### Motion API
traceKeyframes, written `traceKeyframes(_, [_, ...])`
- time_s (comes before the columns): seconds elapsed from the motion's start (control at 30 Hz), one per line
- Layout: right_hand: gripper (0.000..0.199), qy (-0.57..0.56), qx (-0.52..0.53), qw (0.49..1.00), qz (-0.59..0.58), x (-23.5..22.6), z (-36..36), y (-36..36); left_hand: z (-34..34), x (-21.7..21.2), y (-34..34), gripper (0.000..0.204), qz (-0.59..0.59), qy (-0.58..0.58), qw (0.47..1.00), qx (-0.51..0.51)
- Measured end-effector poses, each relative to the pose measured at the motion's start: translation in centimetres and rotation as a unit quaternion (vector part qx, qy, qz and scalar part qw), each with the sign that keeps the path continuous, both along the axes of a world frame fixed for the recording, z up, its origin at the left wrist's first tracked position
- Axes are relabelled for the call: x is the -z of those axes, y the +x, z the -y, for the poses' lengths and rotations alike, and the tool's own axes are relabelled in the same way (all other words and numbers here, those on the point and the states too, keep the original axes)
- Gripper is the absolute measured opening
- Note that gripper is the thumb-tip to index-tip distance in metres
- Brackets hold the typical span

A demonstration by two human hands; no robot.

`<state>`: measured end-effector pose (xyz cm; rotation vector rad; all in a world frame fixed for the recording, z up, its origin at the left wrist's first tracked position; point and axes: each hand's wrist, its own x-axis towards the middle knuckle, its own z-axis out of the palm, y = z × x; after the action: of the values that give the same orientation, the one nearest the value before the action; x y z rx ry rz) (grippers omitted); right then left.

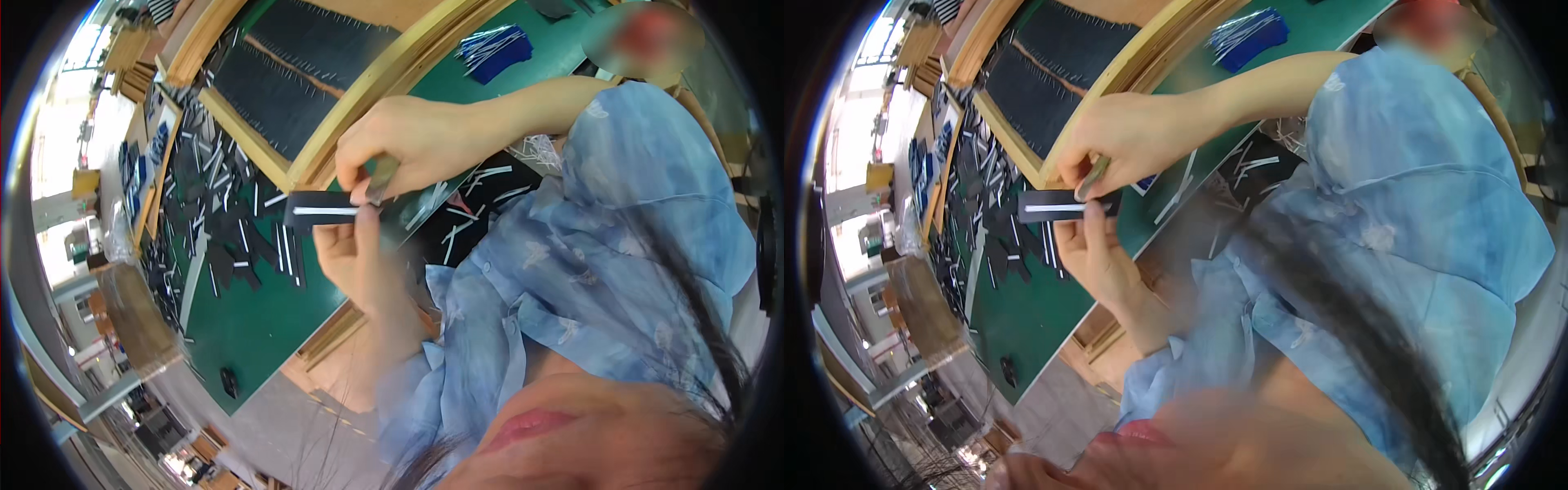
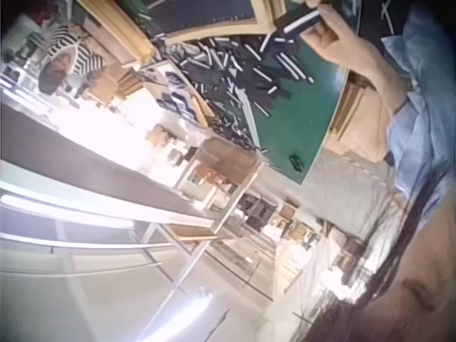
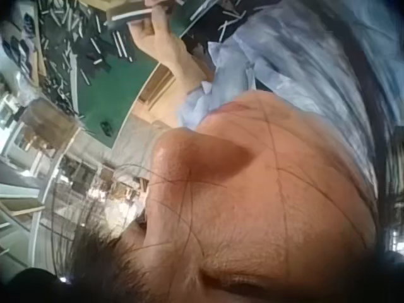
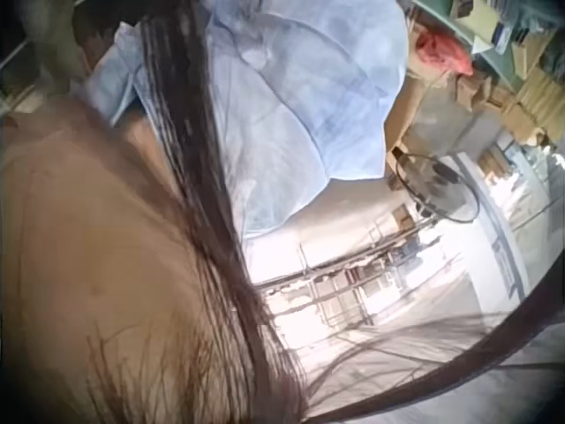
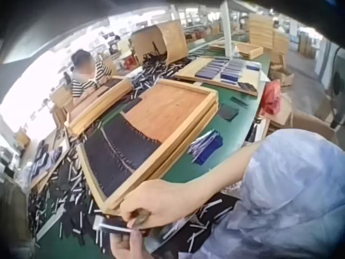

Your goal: Assembling small blue and black electronic components into a wooden jig and securing them with tape.

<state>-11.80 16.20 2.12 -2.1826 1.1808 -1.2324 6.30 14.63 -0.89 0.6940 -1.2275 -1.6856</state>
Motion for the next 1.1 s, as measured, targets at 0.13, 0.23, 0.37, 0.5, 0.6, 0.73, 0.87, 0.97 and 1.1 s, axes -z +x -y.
traceKeyframes(0.13, [0.015, 0.113, -0.022, 0.990, 0.078, 0.1, -0.7, -1.2, -0.4, 0.3, -0.6, 0.029, 0.112, -0.038, 0.993, 0.000])
traceKeyframes(0.23, [0.021, 0.154, -0.059, 0.984, -0.068, -0.5, 0.0, -1.8, 0.3, -1.2, 0.5, 0.024, 0.134, -0.046, 0.989, -0.044])
traceKeyframes(0.37, [0.033, -0.075, 0.099, 0.984, -0.129, 0.6, -1.1, -2.1, -0.1, -0.7, -0.3, 0.025, 0.134, 0.005, 0.991, -0.022])
traceKeyframes(0.5, [0.028, -0.250, 0.130, 0.927, -0.248, 1.3, -0.1, -0.9, -0.8, -1.2, -0.9, 0.030, 0.038, 0.065, 0.997, -0.007])
traceKeyframes(0.6, [0.031, -0.296, 0.073, 0.927, -0.217, 2.3, -0.9, -0.9, 0.1, 0.6, -0.2, 0.029, 0.063, 0.045, 0.997, -0.002])
traceKeyframes(0.73, [0.021, -0.126, -0.077, 0.956, -0.255, 4.6, -5.1, -1.8, 1.6, 2.3, 2.0, 0.029, 0.064, 0.030, 0.988, -0.134])
traceKeyframes(0.87, [0.020, 0.051, -0.128, 0.963, -0.230, 7.1, -5.7, -4.2, 1.1, 2.6, 3.2, 0.029, 0.066, 0.027, 0.982, -0.176])
traceKeyframes(0.97, [0.024, 0.083, -0.023, 0.982, -0.168, 7.2, -4.2, -6.3, 1.3, 3.4, 2.8, 0.029, 0.076, 0.010, 0.980, -0.182])
traceKeyframes(1.1, [0.032, 0.081, 0.120, 0.982, -0.123, 7.8, -3.3, -6.4, 1.0, 3.3, 2.6, 0.033, 0.086, 0.005, 0.980, -0.178])
